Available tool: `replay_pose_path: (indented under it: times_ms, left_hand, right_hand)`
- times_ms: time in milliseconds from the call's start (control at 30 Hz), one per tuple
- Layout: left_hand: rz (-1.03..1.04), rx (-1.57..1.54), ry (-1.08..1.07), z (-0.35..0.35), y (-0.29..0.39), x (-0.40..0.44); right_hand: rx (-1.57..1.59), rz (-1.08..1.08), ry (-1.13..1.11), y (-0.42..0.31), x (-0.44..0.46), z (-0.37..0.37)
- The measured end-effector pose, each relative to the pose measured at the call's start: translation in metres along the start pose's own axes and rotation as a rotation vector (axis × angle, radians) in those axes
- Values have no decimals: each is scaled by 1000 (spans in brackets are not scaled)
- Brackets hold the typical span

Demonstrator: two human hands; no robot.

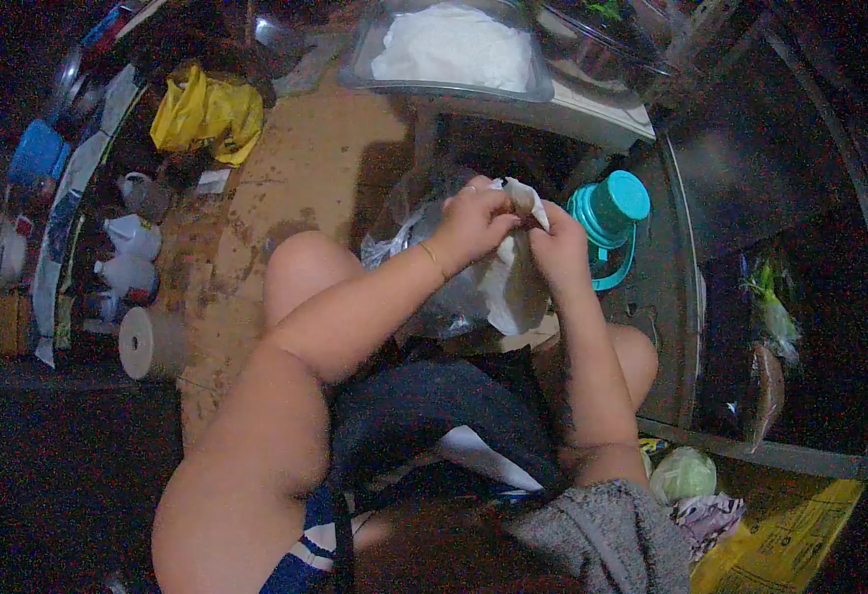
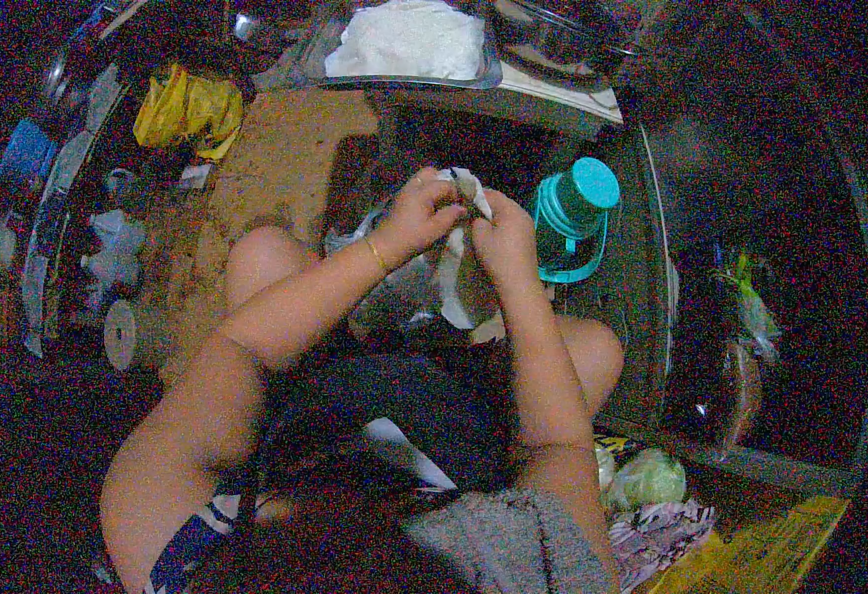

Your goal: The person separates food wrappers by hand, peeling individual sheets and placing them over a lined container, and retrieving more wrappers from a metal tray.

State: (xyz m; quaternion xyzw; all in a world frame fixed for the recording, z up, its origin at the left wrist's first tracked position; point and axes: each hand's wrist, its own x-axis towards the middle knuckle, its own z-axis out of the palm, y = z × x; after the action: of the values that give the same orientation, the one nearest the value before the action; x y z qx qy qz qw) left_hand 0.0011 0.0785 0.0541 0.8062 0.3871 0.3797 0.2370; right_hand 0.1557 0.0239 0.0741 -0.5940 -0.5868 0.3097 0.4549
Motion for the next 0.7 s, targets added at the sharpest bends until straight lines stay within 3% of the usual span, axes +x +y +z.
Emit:
replay_pose_path:
  times_ms: [133, 233, 333, 433, 533, 700]
  left_hand:
    - [53, 66, 41, 2, -2, 0]
    - [-36, 145, 114, 5, 1, -2]
    - [-24, 181, 124, 13, -12, 1]
    - [-120, 15, 183, 16, -15, -2]
    - [-219, -112, 157, 15, -18, -2]
    - [-262, -23, 222, 13, -11, -2]
  right_hand:
    - [-173, 1, -14, -13, -3, -3]
    - [-297, -14, 4, -19, -5, 0]
    - [-261, -46, 72, -3, -3, 4]
    - [-112, 204, 27, 7, 5, -3]
    - [39, 300, 37, 39, 14, -4]
    - [227, 264, 132, 81, 21, 6]
